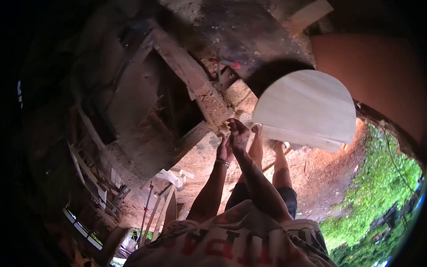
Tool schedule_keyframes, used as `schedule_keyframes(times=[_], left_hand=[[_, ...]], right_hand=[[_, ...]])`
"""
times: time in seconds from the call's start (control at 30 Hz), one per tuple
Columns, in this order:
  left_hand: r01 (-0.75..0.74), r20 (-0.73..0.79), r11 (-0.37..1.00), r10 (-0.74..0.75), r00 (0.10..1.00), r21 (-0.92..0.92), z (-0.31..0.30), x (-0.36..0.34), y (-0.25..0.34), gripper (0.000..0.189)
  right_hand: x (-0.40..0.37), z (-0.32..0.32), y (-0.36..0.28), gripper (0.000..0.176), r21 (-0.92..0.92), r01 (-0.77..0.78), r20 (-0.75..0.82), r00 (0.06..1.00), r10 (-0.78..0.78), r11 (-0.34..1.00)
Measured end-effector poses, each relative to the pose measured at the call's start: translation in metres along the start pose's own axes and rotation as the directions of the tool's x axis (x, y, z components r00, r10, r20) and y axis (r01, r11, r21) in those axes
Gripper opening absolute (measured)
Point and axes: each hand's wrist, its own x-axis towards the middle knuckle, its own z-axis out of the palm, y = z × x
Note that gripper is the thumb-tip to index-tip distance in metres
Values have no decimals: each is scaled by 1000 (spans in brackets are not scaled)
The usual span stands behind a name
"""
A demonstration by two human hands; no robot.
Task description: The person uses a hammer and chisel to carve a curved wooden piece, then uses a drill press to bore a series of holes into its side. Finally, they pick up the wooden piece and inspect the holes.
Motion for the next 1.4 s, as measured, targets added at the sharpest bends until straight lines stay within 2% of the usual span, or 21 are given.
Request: schedule_keyframes(times=[0.07,0.2,0.33,0.43,0.57,0.6,0.7,0.73,0.77,0.8,0.9,0.93,1.0,1.03,1.13,1.17,1.2,1.23,1.27,1.33,1.4], left_hand=[[-6,-82,996,13,997,84,-28,-4,7,29],[4,-341,953,104,934,302,-11,-46,-1,52],[76,-422,932,87,902,354,-6,-69,-7,54],[138,-375,837,86,923,530,-2,-80,-10,47],[-17,-10,316,84,996,949,29,-107,-20,37],[-44,46,385,3,999,922,55,-119,-28,33],[64,-47,330,-59,997,942,61,-129,-41,31],[67,-45,393,-64,997,917,67,-129,-52,33],[67,-47,461,-56,997,885,90,-133,-62,36],[70,-44,524,-62,997,849,115,-140,-73,39],[-55,72,704,5,997,708,161,-140,-108,55],[-107,115,767,44,992,633,171,-136,-119,56],[-117,128,838,56,990,533,194,-123,-134,48],[-106,102,875,65,993,472,199,-110,-141,38],[-146,-34,910,172,984,387,213,-79,-166,23],[-399,206,437,426,881,806,208,-80,-171,27],[-465,521,-238,455,722,853,205,-81,-176,32],[-491,294,284,525,798,824,213,-80,-183,29],[-420,71,725,460,885,546,219,-84,-190,27],[-533,302,282,578,758,797,191,-79,-208,25],[-450,537,-293,492,685,843,212,-109,-228,25]], right_hand=[[0,0,-1,49,26,-14,7,1000,13,1000],[3,-5,17,48,224,-67,103,994,45,972],[-1,-5,28,56,473,-360,201,933,299,804],[-19,-12,25,58,468,-504,278,864,420,726],[-65,-71,48,55,387,-526,390,837,383,757],[-74,-103,50,49,162,-399,381,869,316,903],[-101,-205,21,32,120,-623,168,780,602,773],[-106,-253,24,34,146,-501,113,865,488,853],[-106,-284,-18,35,-238,-423,-73,906,418,875],[-99,-336,-9,36,-173,-300,-228,939,258,938],[-55,-440,-35,41,-312,84,-520,819,-244,946],[-38,-448,-78,45,-606,86,-488,745,-455,791],[17,-474,-110,47,-682,187,-431,677,-596,707],[42,-465,-132,47,-550,184,-423,780,-462,815],[138,-513,-53,56,-669,446,140,861,-490,594],[171,-513,-2,52,-529,580,240,802,-547,619],[167,-470,-58,48,-121,59,190,981,-35,991],[149,-446,-114,46,-397,197,271,958,-90,896],[166,-452,-88,46,-431,203,265,960,-91,879],[204,-467,-33,48,-497,212,253,963,-93,842],[193,-478,-94,44,-546,322,306,936,-174,773]])
